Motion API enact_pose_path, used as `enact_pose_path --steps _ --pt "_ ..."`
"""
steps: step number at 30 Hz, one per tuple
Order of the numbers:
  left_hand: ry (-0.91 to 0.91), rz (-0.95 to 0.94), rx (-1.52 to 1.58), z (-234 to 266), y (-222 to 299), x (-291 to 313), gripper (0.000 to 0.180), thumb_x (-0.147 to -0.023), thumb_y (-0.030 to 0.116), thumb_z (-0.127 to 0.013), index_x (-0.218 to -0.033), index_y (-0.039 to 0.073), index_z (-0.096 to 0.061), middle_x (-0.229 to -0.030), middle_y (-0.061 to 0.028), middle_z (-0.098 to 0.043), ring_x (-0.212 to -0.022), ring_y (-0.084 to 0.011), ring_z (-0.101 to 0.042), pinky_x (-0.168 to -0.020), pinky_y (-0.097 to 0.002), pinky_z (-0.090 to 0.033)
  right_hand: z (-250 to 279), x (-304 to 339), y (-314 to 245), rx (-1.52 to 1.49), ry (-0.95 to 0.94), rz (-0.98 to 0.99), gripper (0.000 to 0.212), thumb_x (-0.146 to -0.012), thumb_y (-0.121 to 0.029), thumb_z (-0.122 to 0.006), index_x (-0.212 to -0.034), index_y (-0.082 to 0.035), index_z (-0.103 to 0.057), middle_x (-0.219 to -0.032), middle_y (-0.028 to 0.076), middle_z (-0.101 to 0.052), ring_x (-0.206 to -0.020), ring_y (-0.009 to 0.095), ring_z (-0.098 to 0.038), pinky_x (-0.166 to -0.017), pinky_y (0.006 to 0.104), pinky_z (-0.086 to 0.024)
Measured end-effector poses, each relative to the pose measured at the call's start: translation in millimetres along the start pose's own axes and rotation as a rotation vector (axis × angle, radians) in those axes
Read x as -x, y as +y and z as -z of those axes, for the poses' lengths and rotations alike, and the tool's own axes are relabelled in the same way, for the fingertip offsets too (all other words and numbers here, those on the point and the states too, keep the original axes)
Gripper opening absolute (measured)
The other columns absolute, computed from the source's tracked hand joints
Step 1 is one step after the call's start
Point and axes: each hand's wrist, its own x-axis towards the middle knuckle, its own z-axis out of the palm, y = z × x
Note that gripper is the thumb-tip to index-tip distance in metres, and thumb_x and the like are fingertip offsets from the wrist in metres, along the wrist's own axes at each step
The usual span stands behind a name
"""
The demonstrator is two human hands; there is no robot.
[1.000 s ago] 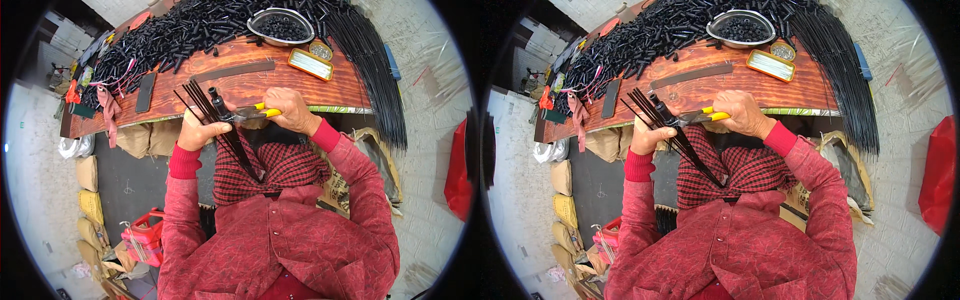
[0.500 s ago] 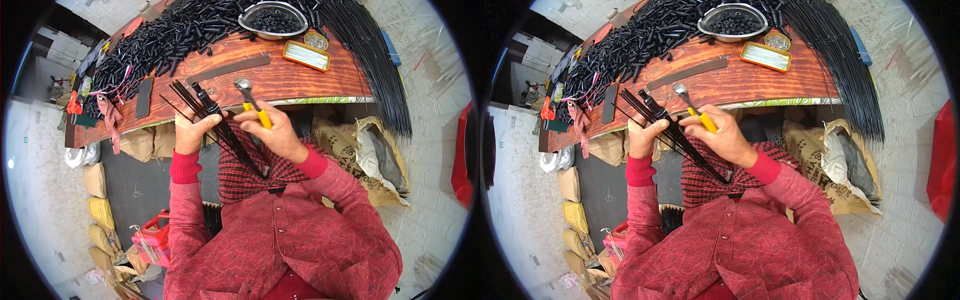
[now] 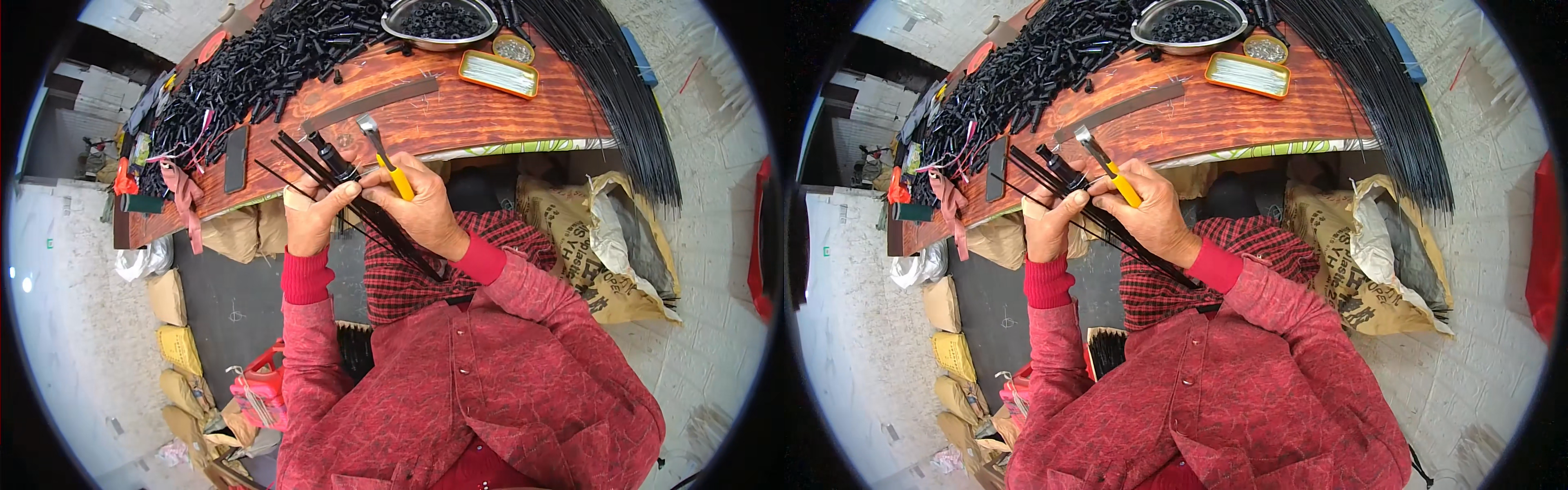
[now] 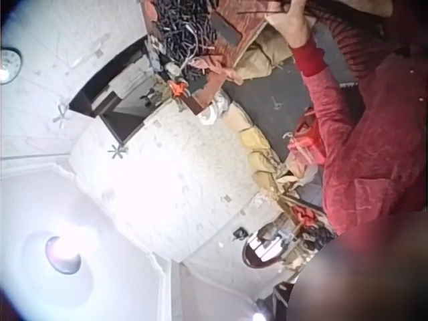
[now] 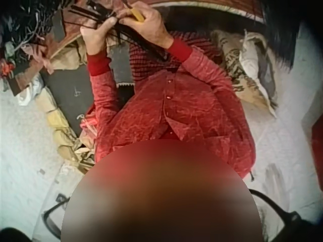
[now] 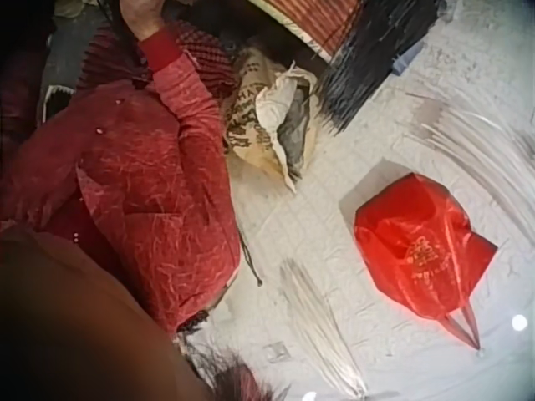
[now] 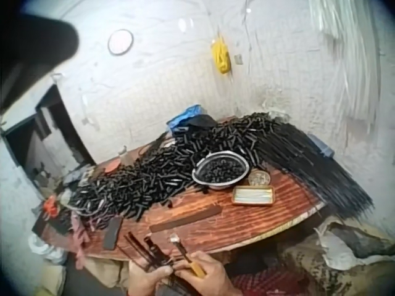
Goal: Trimming the ends of bundled wires using a hand tool at a workbench.
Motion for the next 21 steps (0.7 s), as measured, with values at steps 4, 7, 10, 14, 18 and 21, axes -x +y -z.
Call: enact_pose_path --steps 4,7,10,14,18,21 --pt "0.002 -0.034 -0.015 -6.2 7.5 1.8 0.038 -0.081 0.003 -0.075 -0.117 -0.004 -0.064 -0.103 -0.0075 -0.068 -0.089 -0.0135 -0.064 -0.084 -0.0280 -0.052 -2.5 0.8 -0.1 0.026 0.032 0.013 0.011 -0.082 -0.002 -0.071 -0.093 -0.004 -0.072 -0.083 0.001 -0.054 -0.079 0.013 -0.054 -0.072 0.0255 -0.044" --pt "0.007 -0.009 -0.062 -5.9 10.4 2.1 0.041 -0.082 0.004 -0.075 -0.119 -0.004 -0.063 -0.104 -0.0095 -0.069 -0.091 -0.0145 -0.065 -0.085 -0.0287 -0.052 -3.7 3.5 -3.3 0.021 0.033 -0.059 0.010 -0.083 -0.003 -0.071 -0.094 -0.004 -0.071 -0.084 -0.001 -0.055 -0.076 0.009 -0.053 -0.069 0.0235 -0.043" --pt "0.006 -0.007 -0.077 -7.1 13.1 3.3 0.040 -0.082 0.002 -0.074 -0.119 -0.005 -0.063 -0.103 -0.0110 -0.069 -0.091 -0.0154 -0.066 -0.085 -0.0286 -0.053 -7.7 6.9 -4.6 -0.220 0.060 -0.219 0.010 -0.085 -0.005 -0.071 -0.095 -0.003 -0.070 -0.086 -0.003 -0.058 -0.075 0.005 -0.051 -0.067 0.0210 -0.043" --pt "0.000 -0.006 -0.105 -2.6 11.0 6.1 0.039 -0.082 0.001 -0.072 -0.119 -0.005 -0.063 -0.102 -0.0115 -0.070 -0.091 -0.0157 -0.066 -0.084 -0.0280 -0.053 -10.0 11.7 -6.6 -0.300 0.029 -0.299 0.010 -0.087 -0.004 -0.070 -0.097 -0.002 -0.068 -0.089 -0.001 -0.063 -0.079 0.004 -0.054 -0.071 0.0201 -0.045" --pt "0.006 -0.008 -0.153 -4.5 12.3 7.0 0.041 -0.081 0.003 -0.072 -0.120 -0.004 -0.062 -0.101 -0.0107 -0.070 -0.088 -0.0150 -0.066 -0.082 -0.0277 -0.053 -13.5 13.8 -2.4 -0.342 0.042 -0.261 0.011 -0.087 -0.003 -0.069 -0.098 -0.002 -0.066 -0.093 0.000 -0.067 -0.084 0.005 -0.057 -0.076 0.0218 -0.048" --pt "-0.014 -0.019 -0.123 -8.8 16.0 8.0 0.041 -0.081 0.003 -0.072 -0.120 -0.004 -0.062 -0.101 -0.0102 -0.070 -0.087 -0.0144 -0.066 -0.080 -0.0273 -0.054 -14.4 15.7 -3.4 -0.315 0.038 -0.261 0.013 -0.087 -0.003 -0.069 -0.099 -0.001 -0.065 -0.094 0.001 -0.067 -0.085 0.006 -0.058 -0.078 0.0225 -0.049"
